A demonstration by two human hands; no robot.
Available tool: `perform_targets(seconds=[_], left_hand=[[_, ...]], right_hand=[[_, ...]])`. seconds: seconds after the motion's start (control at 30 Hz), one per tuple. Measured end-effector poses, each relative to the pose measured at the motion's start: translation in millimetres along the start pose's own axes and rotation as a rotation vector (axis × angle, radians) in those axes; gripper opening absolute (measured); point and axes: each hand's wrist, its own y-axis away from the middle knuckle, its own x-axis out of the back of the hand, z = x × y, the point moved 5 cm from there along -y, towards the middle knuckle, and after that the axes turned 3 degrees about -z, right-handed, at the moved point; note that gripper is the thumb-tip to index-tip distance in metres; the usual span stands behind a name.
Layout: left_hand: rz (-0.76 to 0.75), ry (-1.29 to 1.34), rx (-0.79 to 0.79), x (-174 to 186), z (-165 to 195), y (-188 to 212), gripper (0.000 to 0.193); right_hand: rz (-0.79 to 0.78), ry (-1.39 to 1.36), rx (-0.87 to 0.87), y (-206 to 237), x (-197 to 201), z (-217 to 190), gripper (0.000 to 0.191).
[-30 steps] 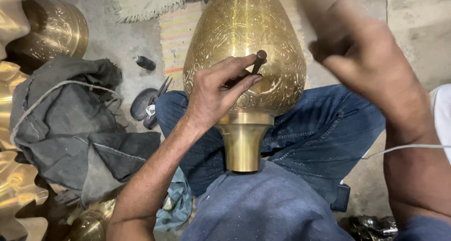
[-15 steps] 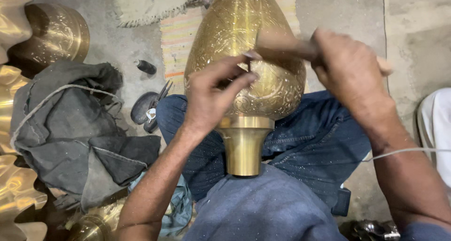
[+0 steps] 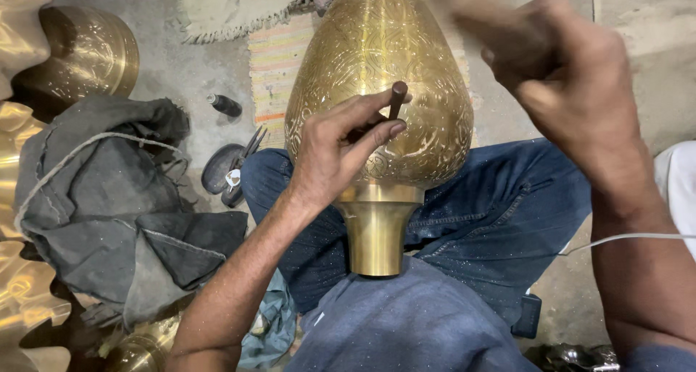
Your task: The person sits cross-legged on the floor with a large engraved brass vessel resting on their lap. They hold a chisel punch against the vessel's etched surface with one hand and strike it with a wooden mallet in the other hand, repositioning the punch repeatedly to work the decorative pattern across the brass.
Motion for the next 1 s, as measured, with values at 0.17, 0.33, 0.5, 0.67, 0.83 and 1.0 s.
perform_targets(seconds=[0.17, 0.33, 0.5, 0.67, 0.83, 1.0], left_hand=[[0.016, -0.060, -0.079, 2, 5, 0, 0.036], [-0.012, -0.048, -0.059, 1, 4, -1, 0.033], [-0.017, -0.056, -0.058, 3, 7, -3, 0.033], [-0.013, -0.030, -0.062, 5, 11, -3, 0.033], [-0.013, -0.048, -0.071, 7, 13, 0, 0.033], [0.005, -0.025, -0.118, 8, 16, 1, 0.035]], right_hand=[[-0.064, 0.368, 0.078, -2, 3, -14, 0.025], [-0.085, -0.016, -0.102, -2, 6, -14, 0.024], [-0.006, 0.456, 0.179, -2, 11, -30, 0.031], [-0.122, 0.259, -0.003, -5, 7, -22, 0.028], [-0.101, 0.111, -0.068, -2, 8, -25, 0.026], [-0.072, 0.200, 0.110, 2, 11, -35, 0.033]])
